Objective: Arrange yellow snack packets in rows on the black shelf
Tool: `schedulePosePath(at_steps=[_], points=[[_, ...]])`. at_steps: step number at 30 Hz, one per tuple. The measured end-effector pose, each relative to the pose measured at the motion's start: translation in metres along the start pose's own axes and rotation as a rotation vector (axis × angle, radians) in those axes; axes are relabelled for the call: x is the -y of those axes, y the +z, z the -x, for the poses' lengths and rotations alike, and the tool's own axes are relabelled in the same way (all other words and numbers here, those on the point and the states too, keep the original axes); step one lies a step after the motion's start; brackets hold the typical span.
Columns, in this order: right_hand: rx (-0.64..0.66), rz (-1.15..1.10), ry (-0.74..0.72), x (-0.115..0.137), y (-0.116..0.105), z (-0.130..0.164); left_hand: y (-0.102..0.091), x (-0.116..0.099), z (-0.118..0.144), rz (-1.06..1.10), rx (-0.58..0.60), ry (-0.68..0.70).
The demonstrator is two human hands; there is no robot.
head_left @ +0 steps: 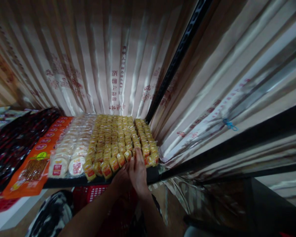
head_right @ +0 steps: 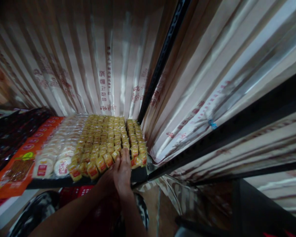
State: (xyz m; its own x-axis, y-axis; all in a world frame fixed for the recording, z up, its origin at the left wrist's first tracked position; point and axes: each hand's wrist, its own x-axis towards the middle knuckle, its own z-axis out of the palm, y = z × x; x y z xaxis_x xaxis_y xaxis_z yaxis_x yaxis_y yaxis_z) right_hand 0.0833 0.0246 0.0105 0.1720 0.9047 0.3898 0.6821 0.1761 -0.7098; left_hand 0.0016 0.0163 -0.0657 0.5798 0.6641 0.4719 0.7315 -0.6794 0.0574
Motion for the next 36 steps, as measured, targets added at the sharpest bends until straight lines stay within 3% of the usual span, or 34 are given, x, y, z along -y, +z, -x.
schedulePosePath(at_steps=[6, 15, 21, 30, 36], points=[[-0.058, -0.001, 0.07, -0.014, 0.009, -0.003, 0.004, 0.004, 0.001, 0.028, 0.057, 0.049], [-0.143, 0.05, 0.099, -0.023, 0.026, -0.016, 0.005, 0.006, 0.0, -0.017, 0.046, 0.082], [-0.112, 0.036, 0.127, -0.029, 0.031, -0.016, 0.01, 0.006, 0.002, 0.007, 0.077, 0.056], [-0.055, -0.145, 0.353, -0.024, 0.028, -0.024, 0.007, 0.005, 0.001, 0.015, 0.138, 0.063], [-0.078, -0.124, 0.368, -0.026, 0.034, -0.029, 0.001, 0.004, -0.001, 0.007, 0.141, 0.05]])
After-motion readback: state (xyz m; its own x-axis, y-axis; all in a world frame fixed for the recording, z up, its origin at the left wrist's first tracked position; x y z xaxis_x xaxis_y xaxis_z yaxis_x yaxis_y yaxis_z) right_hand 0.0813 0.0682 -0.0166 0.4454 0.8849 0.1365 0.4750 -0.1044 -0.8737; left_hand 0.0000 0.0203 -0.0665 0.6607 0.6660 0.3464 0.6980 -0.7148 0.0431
